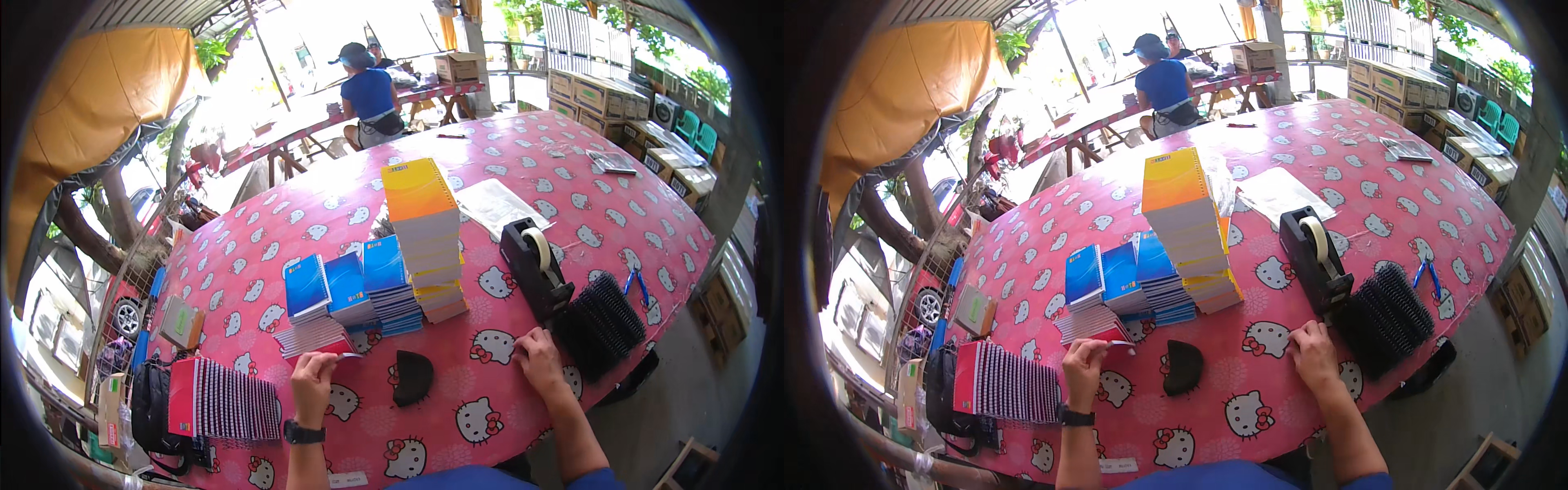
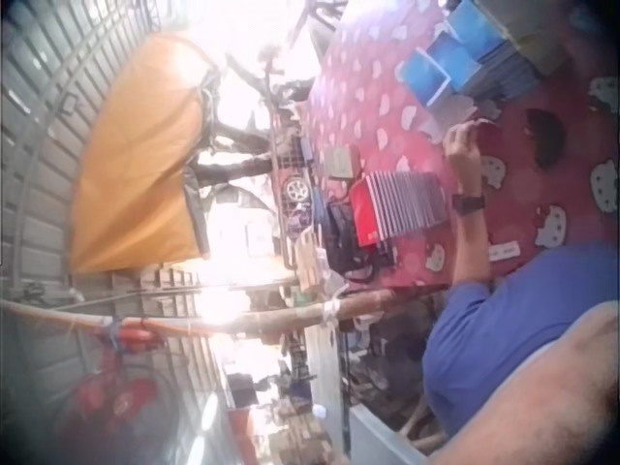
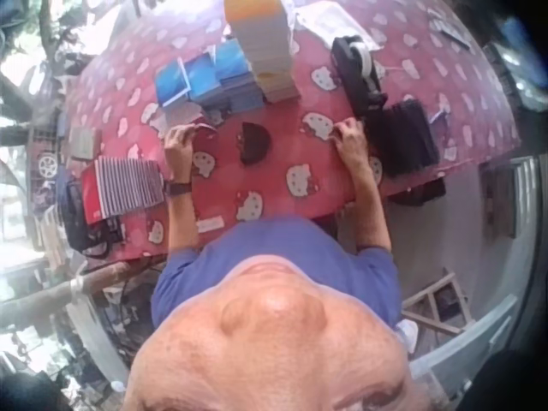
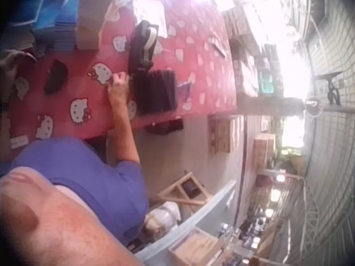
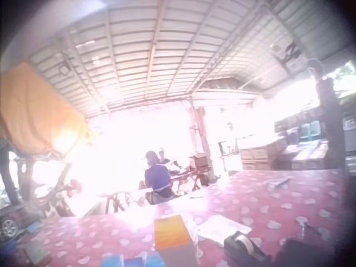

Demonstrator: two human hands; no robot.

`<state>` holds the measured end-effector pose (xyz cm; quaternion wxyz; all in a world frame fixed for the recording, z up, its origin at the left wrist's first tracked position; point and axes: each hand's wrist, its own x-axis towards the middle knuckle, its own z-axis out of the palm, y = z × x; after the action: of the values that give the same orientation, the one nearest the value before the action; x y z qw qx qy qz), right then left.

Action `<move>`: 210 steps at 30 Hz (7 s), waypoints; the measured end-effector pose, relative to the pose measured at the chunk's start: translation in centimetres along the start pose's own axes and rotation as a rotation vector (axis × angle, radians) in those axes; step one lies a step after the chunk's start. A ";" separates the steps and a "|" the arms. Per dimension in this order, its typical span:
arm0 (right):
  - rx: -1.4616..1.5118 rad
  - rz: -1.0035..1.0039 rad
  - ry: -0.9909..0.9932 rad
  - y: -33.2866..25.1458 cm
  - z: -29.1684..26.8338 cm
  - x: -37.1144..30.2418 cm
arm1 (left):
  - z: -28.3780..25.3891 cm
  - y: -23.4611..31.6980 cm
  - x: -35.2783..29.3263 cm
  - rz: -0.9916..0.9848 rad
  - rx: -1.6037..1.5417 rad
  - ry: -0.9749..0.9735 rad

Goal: The person places small white labels on the covers of notebooks and then puts the notebooks into clear plastic sleeves.

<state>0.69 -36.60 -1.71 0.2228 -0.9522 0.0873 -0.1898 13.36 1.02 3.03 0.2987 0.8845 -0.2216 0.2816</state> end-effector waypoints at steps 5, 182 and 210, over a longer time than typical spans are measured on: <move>0.076 0.142 0.073 1.5 0.7 1.1 | -3.1 3.9 -1.5 -0.206 -0.456 -0.224; 0.844 -0.586 -0.839 -17.2 6.3 4.9 | -1.4 1.4 -11.0 -0.526 -0.290 0.130; 0.614 -0.666 -0.673 -16.2 6.1 4.3 | -1.1 6.0 -7.6 -0.001 -0.010 -0.086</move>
<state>8.41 -20.98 2.02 0.4331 -0.8279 -0.3531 0.0476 3.96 -0.94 1.42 0.2936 0.8943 -0.2353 0.2422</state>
